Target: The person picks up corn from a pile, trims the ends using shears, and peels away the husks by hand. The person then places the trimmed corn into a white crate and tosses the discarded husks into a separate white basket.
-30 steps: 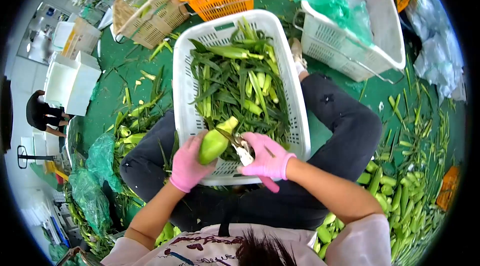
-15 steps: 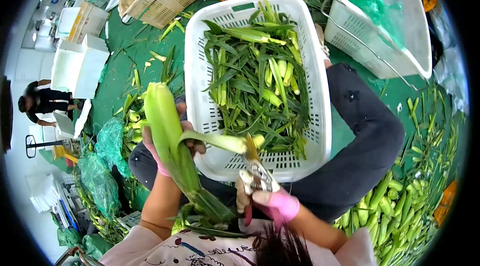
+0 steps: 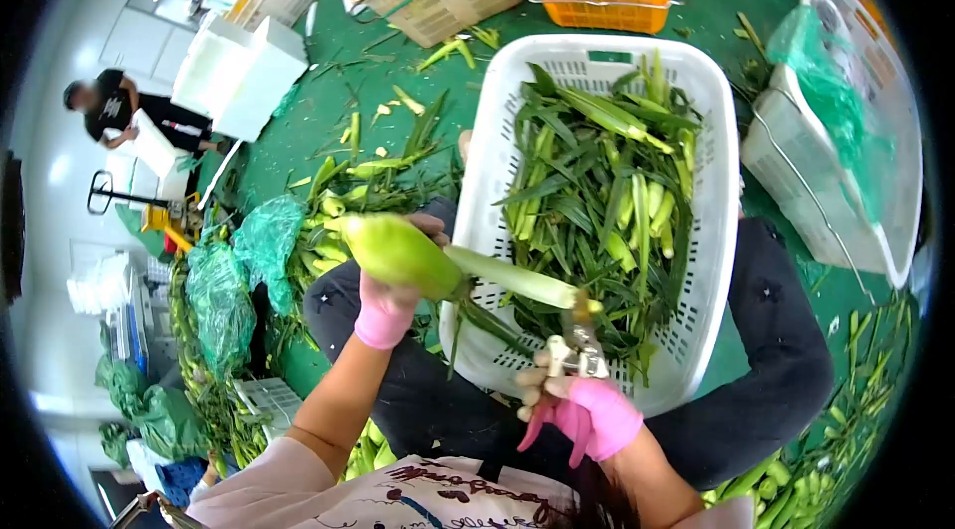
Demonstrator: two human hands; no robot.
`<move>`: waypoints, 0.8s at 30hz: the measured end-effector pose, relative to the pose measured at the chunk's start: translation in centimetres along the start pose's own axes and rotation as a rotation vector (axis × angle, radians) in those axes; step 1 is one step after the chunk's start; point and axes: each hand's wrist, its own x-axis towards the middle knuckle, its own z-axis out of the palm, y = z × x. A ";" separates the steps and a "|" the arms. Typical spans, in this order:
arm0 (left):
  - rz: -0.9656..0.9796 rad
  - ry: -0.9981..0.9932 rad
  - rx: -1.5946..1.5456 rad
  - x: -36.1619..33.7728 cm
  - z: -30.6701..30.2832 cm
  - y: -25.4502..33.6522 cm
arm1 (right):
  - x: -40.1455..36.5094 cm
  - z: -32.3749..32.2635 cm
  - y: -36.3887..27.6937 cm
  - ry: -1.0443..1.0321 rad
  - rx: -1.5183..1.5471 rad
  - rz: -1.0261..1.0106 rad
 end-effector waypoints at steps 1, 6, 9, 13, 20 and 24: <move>0.104 -0.079 0.152 0.1 1.1 0.2 | 0.1 1.0 -0.3 -0.015 0.016 0.023; 0.488 -0.423 0.776 -0.3 6.3 -0.2 | -0.6 2.2 -1.8 -0.174 0.091 -0.037; 0.476 -0.524 0.886 -2.6 9.1 -0.1 | -1.6 0.2 -0.7 -0.052 -0.032 -0.121; 0.341 -0.421 1.091 -5.5 10.6 -0.6 | -2.0 -0.5 -0.1 0.020 -0.153 -0.262; -0.607 -0.288 -0.312 -7.2 10.8 -1.4 | -1.4 -0.3 0.0 0.549 -1.129 -0.691; -0.436 0.117 0.092 -5.2 13.0 -1.5 | -1.2 0.6 1.5 0.476 -1.276 -0.697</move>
